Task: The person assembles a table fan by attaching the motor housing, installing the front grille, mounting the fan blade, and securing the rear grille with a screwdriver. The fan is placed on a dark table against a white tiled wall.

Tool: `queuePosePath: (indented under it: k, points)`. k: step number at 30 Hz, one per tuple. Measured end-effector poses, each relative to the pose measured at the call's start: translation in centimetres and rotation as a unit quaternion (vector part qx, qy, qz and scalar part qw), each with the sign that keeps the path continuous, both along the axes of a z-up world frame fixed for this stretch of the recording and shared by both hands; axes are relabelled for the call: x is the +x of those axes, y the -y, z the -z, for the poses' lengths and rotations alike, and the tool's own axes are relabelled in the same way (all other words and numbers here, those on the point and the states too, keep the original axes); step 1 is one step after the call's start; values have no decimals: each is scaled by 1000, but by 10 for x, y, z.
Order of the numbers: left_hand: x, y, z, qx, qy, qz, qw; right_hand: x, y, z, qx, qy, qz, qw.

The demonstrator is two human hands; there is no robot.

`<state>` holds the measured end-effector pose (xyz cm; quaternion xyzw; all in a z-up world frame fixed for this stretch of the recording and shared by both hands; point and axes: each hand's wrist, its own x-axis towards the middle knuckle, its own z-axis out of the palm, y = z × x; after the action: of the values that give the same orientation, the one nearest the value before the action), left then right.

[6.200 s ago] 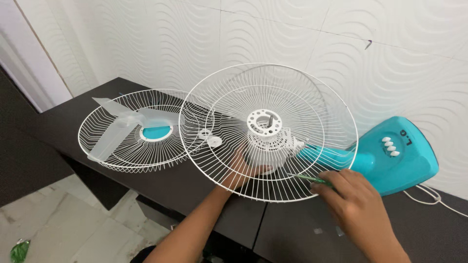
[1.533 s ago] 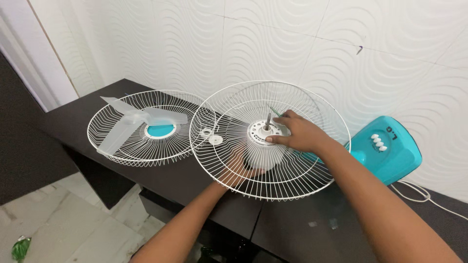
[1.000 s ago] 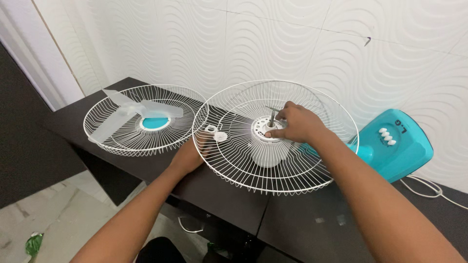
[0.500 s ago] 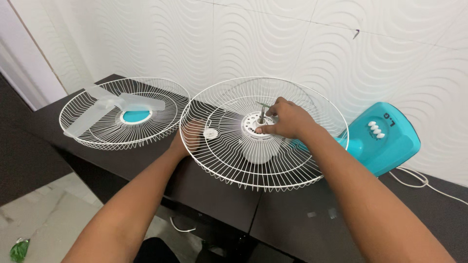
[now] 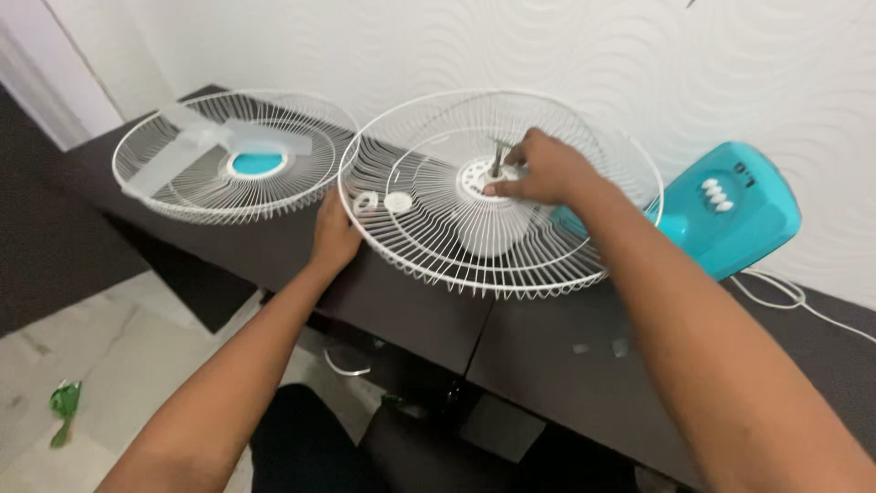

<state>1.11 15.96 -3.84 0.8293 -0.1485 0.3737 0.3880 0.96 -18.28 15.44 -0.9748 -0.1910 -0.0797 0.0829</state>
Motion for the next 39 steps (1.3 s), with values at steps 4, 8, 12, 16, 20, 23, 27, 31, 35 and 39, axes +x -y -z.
queuePosePath:
  k: [4, 8, 12, 16, 20, 23, 27, 31, 35, 39]
  points:
    - [-51, 0, -12, -242, -41, 35, 969, 3, 3, 5, 14, -8, 16, 1000]
    - [-101, 12, -44, -371, 90, 29, 924, 1, 3, 5, 4, -5, 19, 1000]
    - [-130, 25, -106, -273, 233, 30, 933, 3, 4, 6, -2, 6, 2, 1000]
    - [-128, 42, -179, -29, 199, 92, 975, 9, 11, 9, 10, -16, -3, 1000]
    - [-101, 76, -228, 73, 112, 184, 974, 19, 23, -1, 25, -41, -59, 997]
    - [-71, 95, -248, 85, 90, 203, 971, 18, 33, -8, 38, -55, -70, 995]
    - [-29, 112, -251, 64, 21, 228, 971, 7, 33, -7, 83, -76, -54, 992]
    - [-1, 123, -240, 83, -35, 271, 958, 1, 31, -12, 94, -98, -32, 990]
    - [11, 128, -228, 113, -86, 309, 940, 1, 29, -14, 91, -98, -33, 990]
    - [10, 124, -213, 88, -116, 329, 933, 4, 26, -13, 73, -101, -32, 992]
